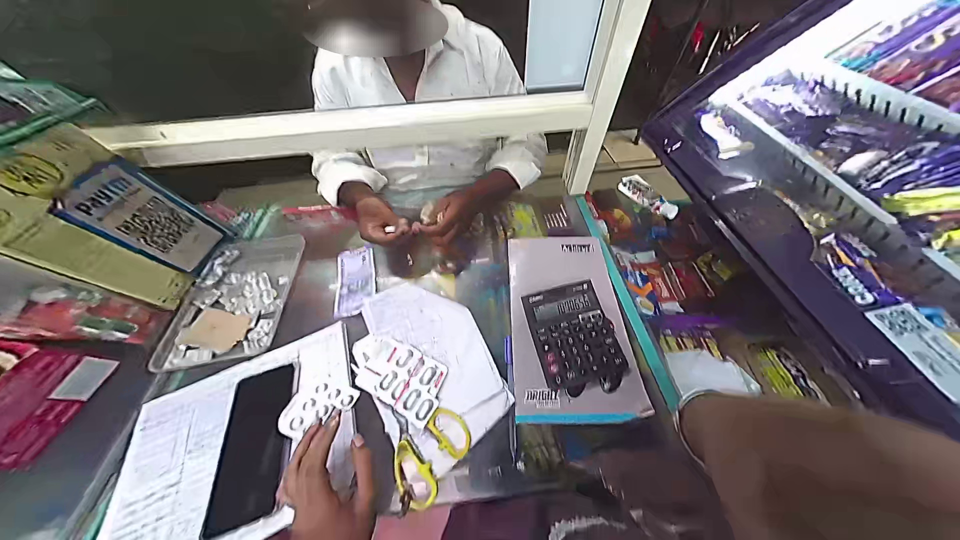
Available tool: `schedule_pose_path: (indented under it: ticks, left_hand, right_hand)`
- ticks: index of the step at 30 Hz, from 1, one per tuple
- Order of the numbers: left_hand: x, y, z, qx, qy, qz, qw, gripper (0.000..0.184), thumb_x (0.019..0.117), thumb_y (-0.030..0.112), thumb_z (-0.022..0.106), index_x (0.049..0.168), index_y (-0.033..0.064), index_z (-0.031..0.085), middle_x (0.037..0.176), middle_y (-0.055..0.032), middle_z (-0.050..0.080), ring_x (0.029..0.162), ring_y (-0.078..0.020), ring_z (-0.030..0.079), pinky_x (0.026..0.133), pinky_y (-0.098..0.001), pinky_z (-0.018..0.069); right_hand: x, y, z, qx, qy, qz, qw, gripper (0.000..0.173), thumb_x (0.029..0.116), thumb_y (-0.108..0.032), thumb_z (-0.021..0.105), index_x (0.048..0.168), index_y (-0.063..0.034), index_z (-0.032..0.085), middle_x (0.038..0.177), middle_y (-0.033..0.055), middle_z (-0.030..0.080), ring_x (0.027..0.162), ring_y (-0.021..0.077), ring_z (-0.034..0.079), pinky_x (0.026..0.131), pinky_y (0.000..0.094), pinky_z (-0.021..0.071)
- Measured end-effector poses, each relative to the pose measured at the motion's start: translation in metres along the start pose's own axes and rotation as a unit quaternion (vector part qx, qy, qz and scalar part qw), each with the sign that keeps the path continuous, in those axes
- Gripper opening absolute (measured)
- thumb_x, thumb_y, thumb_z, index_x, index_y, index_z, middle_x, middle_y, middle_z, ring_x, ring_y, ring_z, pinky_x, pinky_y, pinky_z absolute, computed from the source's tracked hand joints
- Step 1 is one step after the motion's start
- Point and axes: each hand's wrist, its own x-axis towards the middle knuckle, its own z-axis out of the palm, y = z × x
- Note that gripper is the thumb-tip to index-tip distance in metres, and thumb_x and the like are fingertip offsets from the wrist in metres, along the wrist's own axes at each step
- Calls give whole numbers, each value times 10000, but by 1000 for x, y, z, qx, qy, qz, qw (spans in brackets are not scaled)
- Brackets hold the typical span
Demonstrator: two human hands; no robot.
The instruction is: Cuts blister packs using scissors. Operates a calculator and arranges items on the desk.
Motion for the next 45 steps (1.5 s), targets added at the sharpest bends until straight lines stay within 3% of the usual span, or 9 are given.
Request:
schedule_pose_path:
  ticks: [4, 9, 13, 27, 32, 35, 38, 42, 45]
  left_hand:
    - [4, 1, -1, -11, 17, -12, 1000, 436, 1001, 305, 543, 1266, -35, 608, 1271, -275, 645, 1281, -393, 550, 1090, -497, 365]
    - [5, 2, 3, -24, 25, -24, 999, 438, 1004, 318, 541, 1278, -19, 598, 1271, -255, 654, 1296, -379, 543, 1093, -480, 363]
    - [6, 4, 2, -19, 5, -24, 1000, 422, 1002, 320, 540, 1275, 5, 607, 1281, -239, 655, 1298, -374, 538, 1067, -494, 359]
    - [10, 7, 4, -10, 15, -20, 1000, 344, 986, 297, 537, 1222, 67, 635, 1261, -126, 701, 1305, -300, 558, 1069, -496, 378]
    - [9, 8, 3, -23, 9, -21, 999, 327, 996, 277, 544, 1224, 59, 631, 1273, -134, 694, 1318, -286, 546, 1073, -476, 369]
    - [10, 8, 1, -8, 24, -20, 999, 329, 990, 273, 543, 1210, 47, 635, 1253, -144, 701, 1298, -282, 564, 1061, -462, 386]
    - [11, 8, 2, -1, 35, -18, 999, 332, 995, 274, 535, 1227, 55, 625, 1255, -132, 698, 1305, -263, 556, 1078, -442, 381]
    - [10, 6, 6, -8, 37, -22, 999, 321, 1002, 289, 531, 1238, 85, 607, 1278, -108, 692, 1323, -239, 540, 1087, -428, 360]
    - [7, 8, 4, -12, 33, -30, 999, 322, 1004, 286, 524, 1237, 80, 608, 1272, -109, 693, 1315, -245, 543, 1090, -428, 353]
  right_hand:
    - [24, 57, 7, -229, -64, -133, 962, 359, 1077, -432, 450, 1132, -152, 668, 769, 4, 605, 720, 94, 585, 686, 227, 481]
    - [-41, 124, 10, -325, -91, 18, 941, 453, 1071, -220, 416, 809, -28, 731, 594, 73, 528, 557, 170, 520, 547, 297, 431]
    - [-88, 138, 14, -355, -70, 96, 927, 371, 980, -283, 549, 788, -69, 782, 661, 67, 547, 697, 169, 542, 758, 312, 426]
    - [-68, 144, 38, -395, -253, -2, 883, 458, 947, -322, 468, 633, -82, 702, 693, 110, 624, 703, 317, 636, 683, 497, 471]
    - [3, 161, 75, -287, -312, -8, 906, 427, 1029, -382, 512, 1219, -75, 739, 1035, 178, 714, 947, 370, 682, 787, 511, 557]
    - [34, 185, 105, -268, -359, -24, 894, 622, 1015, -549, 488, 1449, -113, 579, 1500, 219, 513, 1361, 430, 504, 1003, 606, 462]
    - [42, 202, 124, -261, -381, -21, 887, 709, 971, -586, 554, 1513, -131, 509, 1615, 244, 351, 1490, 492, 301, 1088, 692, 349]
    - [44, 186, 121, -55, -395, 94, 912, 757, 1006, -518, 562, 1567, -42, 387, 1600, 150, 414, 1455, 236, 435, 1165, 426, 402]
    - [51, 156, 91, 207, -375, 123, 895, 486, 1050, -378, 517, 1398, -43, 578, 1109, 43, 739, 988, 79, 707, 885, 267, 594]
